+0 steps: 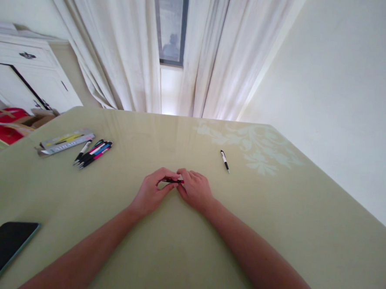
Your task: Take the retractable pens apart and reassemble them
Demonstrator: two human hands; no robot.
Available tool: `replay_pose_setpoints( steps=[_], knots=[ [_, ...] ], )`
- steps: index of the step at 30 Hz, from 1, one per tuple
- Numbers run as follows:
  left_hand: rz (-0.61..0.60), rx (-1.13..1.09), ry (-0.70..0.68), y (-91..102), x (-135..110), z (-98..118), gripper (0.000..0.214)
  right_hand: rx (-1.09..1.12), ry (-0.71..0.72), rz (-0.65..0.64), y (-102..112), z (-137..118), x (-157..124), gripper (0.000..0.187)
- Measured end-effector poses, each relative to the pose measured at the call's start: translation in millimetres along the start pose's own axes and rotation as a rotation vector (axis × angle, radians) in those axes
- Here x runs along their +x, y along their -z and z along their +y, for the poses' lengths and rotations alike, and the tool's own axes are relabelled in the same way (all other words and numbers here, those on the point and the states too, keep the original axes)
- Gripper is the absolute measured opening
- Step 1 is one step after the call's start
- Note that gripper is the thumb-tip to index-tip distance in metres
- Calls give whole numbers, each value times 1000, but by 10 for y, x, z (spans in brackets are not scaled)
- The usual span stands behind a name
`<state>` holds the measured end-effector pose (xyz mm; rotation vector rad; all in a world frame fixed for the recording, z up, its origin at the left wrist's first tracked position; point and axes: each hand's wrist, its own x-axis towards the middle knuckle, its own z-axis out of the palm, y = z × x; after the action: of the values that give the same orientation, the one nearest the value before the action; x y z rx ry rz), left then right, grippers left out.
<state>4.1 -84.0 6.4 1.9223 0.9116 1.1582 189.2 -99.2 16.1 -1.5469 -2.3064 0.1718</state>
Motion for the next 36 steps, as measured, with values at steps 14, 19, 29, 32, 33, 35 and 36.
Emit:
replay_pose_setpoints(
  steps=[14, 19, 29, 32, 33, 35, 36],
  knots=[
    [100, -39, 112, 17, 27, -77, 16, 228, 151, 181, -64, 134, -18, 21],
    [122, -79, 127, 25, 43, -56, 25, 207, 157, 206, -76, 140, -4, 26],
    [191, -131, 179, 40, 48, -100, 24, 144, 154, 222, -84, 129, 11, 32],
    [206, -157, 204, 31, 48, -97, 31, 129, 137, 212, -80, 120, 14, 35],
    [208, -152, 228, 30, 50, -98, 31, 124, 136, 209, -78, 115, 16, 36],
    [194, -140, 264, 32, 57, -108, 30, 114, 137, 203, -74, 108, 19, 37],
    [189, -149, 266, 36, 60, -116, 29, 108, 134, 200, -73, 107, 21, 37]
  ],
)
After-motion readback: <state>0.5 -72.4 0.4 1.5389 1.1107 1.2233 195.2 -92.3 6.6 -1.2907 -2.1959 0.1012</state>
